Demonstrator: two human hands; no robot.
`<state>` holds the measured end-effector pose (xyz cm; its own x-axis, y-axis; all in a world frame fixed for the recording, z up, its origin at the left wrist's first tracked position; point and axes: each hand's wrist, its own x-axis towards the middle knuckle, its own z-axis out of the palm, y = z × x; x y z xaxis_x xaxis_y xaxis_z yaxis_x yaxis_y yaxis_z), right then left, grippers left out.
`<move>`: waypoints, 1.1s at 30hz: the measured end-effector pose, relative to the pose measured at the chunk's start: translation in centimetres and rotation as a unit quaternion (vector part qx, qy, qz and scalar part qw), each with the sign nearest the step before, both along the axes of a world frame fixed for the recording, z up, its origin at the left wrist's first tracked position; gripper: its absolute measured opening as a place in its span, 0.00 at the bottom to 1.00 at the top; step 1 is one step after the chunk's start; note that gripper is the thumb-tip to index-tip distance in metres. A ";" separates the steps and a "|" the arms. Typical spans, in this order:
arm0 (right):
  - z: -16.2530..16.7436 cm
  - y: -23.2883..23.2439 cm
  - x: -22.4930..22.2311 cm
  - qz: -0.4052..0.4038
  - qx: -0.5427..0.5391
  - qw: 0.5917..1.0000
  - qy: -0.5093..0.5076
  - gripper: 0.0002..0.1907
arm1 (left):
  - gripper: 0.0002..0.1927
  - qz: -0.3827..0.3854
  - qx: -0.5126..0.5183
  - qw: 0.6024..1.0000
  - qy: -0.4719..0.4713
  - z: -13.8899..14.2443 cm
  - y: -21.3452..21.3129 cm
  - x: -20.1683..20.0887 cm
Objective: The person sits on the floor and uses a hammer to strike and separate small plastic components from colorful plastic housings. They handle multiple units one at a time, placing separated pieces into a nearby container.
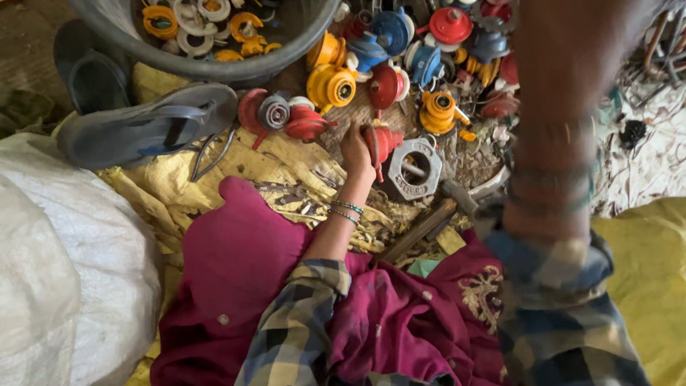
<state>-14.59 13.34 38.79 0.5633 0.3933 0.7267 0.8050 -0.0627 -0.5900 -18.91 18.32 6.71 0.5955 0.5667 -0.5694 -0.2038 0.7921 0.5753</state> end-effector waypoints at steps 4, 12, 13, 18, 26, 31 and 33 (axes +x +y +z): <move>-6.2 -8.0 -3.8 -0.081 -0.291 0.947 -0.107 0.17 | 0.19 0.018 -0.046 0.997 -0.062 0.1 -0.3 -0.1; -15.6 -19.5 -7.3 -0.254 -0.224 0.917 0.209 0.16 | 0.16 -0.050 0.593 0.792 -0.134 3.3 -3.2 -1.8; -16.2 -20.6 -7.0 -0.261 -0.237 0.916 0.191 0.15 | 0.16 -0.065 0.660 0.739 -0.120 3.7 -3.8 -2.1; -18.1 -23.9 -5.9 -0.289 -0.238 0.917 0.141 0.15 | 0.12 -0.155 0.726 0.666 -0.074 4.8 -5.8 -3.6; -17.3 -22.5 -6.7 -0.271 -0.239 0.915 0.178 0.14 | 0.14 -0.172 0.750 0.637 -0.048 3.2 -6.0 -3.9; -18.4 -21.9 -7.1 -0.268 -0.259 0.916 0.146 0.13 | 0.19 -0.229 0.609 0.758 0.047 1.0 -5.1 -2.9; -19.6 -21.4 -7.5 -0.245 -0.260 0.913 0.199 0.12 | 0.20 -0.228 0.514 0.826 0.040 0.2 -4.3 -2.5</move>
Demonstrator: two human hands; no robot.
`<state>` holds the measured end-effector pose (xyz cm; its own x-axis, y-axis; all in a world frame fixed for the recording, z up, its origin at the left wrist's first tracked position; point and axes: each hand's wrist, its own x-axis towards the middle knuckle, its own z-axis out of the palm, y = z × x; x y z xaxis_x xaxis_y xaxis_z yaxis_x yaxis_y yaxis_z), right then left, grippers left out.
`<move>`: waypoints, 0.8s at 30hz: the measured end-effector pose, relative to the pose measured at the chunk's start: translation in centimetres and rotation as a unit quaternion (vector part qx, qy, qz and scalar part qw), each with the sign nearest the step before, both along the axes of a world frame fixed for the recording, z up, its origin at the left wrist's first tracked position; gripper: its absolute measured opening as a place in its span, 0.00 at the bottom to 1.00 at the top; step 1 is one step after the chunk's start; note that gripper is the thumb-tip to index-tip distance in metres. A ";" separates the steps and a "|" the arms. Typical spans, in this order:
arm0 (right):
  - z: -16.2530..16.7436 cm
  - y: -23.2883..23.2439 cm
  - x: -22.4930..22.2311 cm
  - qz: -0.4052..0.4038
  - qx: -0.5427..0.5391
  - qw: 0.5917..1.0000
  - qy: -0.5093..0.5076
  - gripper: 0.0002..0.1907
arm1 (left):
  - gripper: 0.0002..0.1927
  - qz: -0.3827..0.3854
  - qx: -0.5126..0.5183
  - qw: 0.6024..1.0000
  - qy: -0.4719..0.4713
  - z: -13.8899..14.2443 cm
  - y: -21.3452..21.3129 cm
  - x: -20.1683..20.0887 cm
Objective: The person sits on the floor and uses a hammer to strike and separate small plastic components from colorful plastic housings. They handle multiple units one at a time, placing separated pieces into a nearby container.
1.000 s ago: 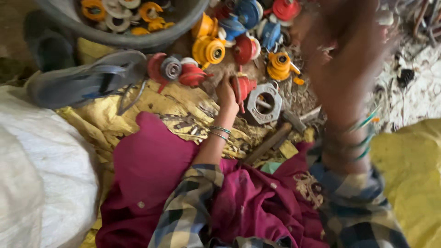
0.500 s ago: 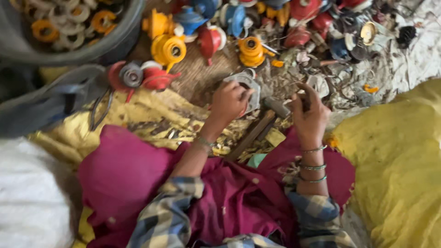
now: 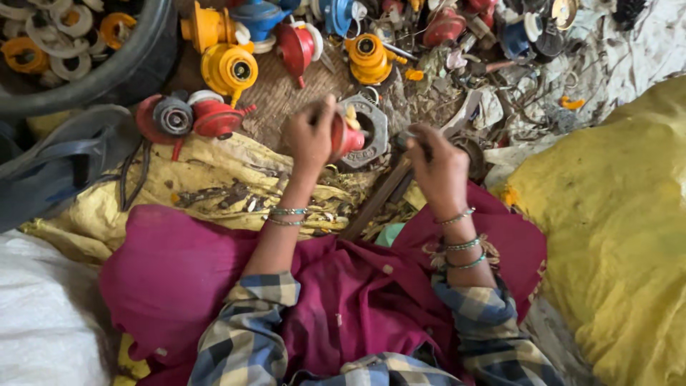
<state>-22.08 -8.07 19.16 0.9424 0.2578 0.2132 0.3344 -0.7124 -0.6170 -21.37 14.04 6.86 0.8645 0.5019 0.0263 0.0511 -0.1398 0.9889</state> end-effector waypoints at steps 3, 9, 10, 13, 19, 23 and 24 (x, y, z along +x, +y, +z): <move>-2.5 1.2 0.0 0.106 -0.078 0.991 0.004 0.18 | 0.21 0.054 -0.216 0.974 -0.035 -1.2 1.3 0.6; -7.1 2.1 2.5 0.149 -0.279 0.947 -0.056 0.16 | 0.14 0.143 -0.466 0.868 -0.095 -2.3 3.0 1.0; -7.6 2.1 2.9 0.115 -0.309 0.944 0.002 0.15 | 0.12 0.169 -0.490 0.851 -0.087 -2.3 3.3 1.1; -8.3 2.4 3.4 0.042 -0.369 0.924 0.092 0.15 | 0.09 0.148 -0.581 0.794 -0.099 -2.1 3.8 1.2; -7.5 3.9 3.5 0.033 -0.315 0.944 0.090 0.24 | 0.20 0.091 -0.723 0.678 -0.090 -1.2 4.4 1.8; -6.5 3.4 2.9 0.058 -0.349 0.933 0.064 0.20 | 0.23 0.052 -0.744 0.651 -0.142 -0.7 4.4 2.2; -6.1 3.3 2.6 0.070 -0.355 0.931 0.047 0.15 | 0.25 0.030 -0.756 0.632 -0.169 -0.6 4.4 2.3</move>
<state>-19.50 -4.81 13.07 0.8947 0.4239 -0.1404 0.4229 -0.9054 -0.0389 -19.08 18.48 6.26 0.9163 0.2047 -0.3443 -0.2370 0.9700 -0.0540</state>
